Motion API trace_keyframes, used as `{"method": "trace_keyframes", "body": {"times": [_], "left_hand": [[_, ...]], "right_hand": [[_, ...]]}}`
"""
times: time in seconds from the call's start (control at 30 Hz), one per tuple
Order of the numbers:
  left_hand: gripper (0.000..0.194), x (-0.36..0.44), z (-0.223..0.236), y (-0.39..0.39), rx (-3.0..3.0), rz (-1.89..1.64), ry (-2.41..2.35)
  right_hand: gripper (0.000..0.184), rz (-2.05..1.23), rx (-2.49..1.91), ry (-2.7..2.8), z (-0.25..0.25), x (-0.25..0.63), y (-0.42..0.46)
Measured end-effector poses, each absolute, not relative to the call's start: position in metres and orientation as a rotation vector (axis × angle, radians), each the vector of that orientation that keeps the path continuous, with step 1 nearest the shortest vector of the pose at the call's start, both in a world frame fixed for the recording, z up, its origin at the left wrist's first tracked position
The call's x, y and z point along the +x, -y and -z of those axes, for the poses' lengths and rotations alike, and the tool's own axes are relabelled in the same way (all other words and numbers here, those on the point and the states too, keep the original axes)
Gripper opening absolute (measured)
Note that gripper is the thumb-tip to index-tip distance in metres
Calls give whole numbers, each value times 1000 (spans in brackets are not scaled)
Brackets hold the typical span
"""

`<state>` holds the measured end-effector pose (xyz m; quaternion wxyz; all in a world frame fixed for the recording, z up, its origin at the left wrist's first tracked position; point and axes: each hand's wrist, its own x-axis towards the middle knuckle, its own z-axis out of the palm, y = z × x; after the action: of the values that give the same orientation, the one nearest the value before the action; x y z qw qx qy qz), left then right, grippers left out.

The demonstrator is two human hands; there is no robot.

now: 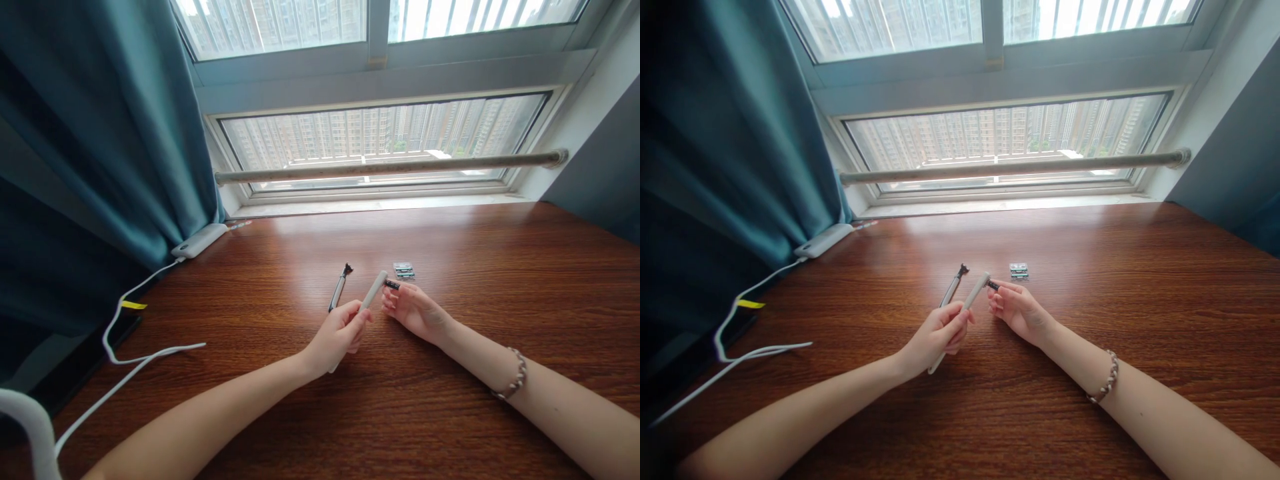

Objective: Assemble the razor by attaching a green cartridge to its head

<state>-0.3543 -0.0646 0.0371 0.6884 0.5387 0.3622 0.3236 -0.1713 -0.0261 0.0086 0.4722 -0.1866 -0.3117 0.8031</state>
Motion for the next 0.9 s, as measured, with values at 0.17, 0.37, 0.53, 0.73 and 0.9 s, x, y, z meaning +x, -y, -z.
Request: {"method": "trace_keyframes", "body": {"times": [0.17,0.37,0.53,0.73,0.9], "left_hand": [[28,-355,-43,69,1265,-653,-809],[27,-354,-38,66,1234,-707,-902],[27,-356,-32,62,1157,-745,-900],[25,-354,-36,65,1079,-727,-786],[26,-355,-39,66,1067,-709,-784]], "right_hand": [[33,-1954,-487,794,-11,-172,27],[24,-1834,-609,838,-17,-171,28],[29,-1508,-783,1071,-20,-169,27],[42,-1262,-889,1269,-16,-168,25],[42,-1186,-886,1277,-17,-170,27]]}}
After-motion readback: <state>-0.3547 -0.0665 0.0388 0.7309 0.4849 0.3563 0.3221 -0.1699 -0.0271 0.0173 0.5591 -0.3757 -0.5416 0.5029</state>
